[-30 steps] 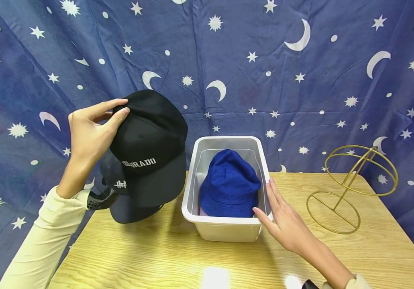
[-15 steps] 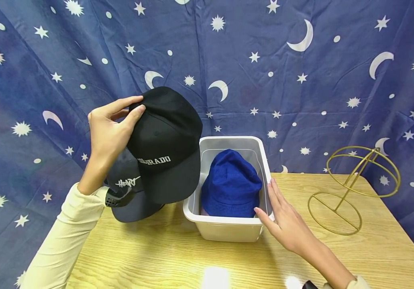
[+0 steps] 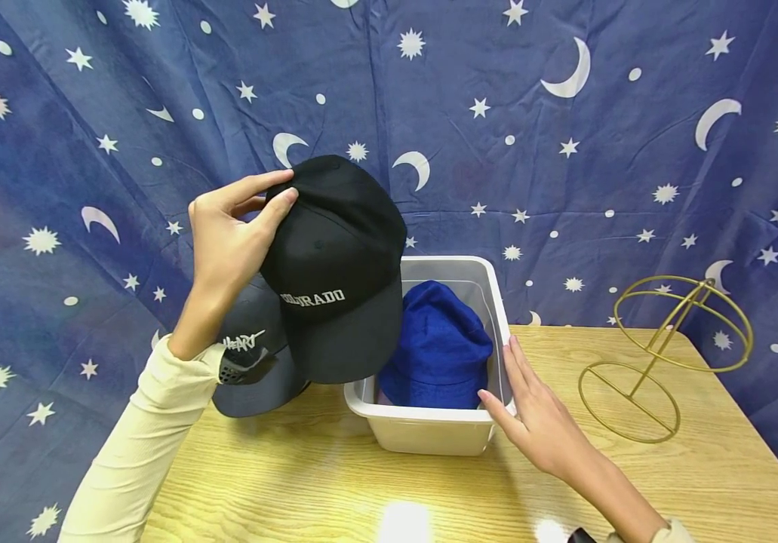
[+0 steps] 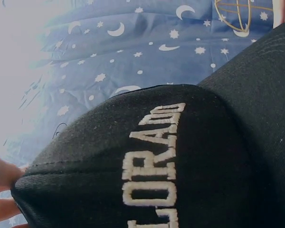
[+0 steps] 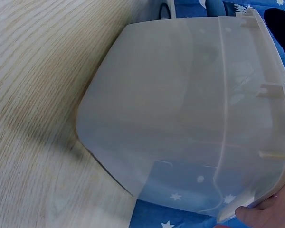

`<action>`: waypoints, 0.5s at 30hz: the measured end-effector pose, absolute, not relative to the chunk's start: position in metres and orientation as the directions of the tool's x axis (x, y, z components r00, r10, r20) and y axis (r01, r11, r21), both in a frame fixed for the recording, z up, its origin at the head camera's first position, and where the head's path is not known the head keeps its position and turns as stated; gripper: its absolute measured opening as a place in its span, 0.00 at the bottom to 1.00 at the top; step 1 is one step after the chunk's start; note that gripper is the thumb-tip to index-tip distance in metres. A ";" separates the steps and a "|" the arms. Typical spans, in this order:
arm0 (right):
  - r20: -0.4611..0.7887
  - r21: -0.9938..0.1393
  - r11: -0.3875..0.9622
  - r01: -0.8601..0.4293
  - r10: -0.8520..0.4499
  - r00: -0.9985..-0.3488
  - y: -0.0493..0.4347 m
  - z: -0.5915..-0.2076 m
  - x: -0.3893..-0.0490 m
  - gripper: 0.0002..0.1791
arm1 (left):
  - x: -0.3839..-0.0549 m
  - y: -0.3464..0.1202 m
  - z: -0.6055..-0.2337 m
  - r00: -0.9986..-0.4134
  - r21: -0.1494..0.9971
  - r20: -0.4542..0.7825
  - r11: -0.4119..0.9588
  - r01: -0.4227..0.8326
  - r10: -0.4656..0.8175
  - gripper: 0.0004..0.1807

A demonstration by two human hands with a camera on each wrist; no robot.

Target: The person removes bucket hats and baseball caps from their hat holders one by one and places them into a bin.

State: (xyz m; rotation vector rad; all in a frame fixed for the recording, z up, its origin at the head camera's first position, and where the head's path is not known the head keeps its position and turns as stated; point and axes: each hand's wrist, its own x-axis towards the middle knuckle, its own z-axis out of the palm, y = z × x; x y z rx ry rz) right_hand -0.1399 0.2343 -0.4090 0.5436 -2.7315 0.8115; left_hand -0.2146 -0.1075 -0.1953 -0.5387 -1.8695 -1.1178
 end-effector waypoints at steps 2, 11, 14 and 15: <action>0.328 -0.475 0.777 -0.414 -0.281 -0.902 0.234 -0.409 -0.140 0.40 | -0.215 -0.103 -0.195 -0.519 0.477 0.853 0.496 0.725 -0.061 0.10; 0.322 -0.478 0.777 -0.410 -0.279 -0.905 0.235 -0.409 -0.140 0.40 | -0.217 -0.078 -0.199 -0.525 0.477 0.850 0.482 0.735 -0.040 0.10; 0.323 -0.477 0.779 -0.408 -0.276 -0.905 0.235 -0.410 -0.141 0.40 | -0.219 -0.069 -0.201 -0.531 0.480 0.847 0.467 0.742 -0.028 0.10; 0.323 -0.477 0.778 -0.408 -0.277 -0.905 0.235 -0.410 -0.141 0.40 | -0.219 -0.067 -0.202 -0.531 0.481 0.847 0.462 0.745 -0.024 0.10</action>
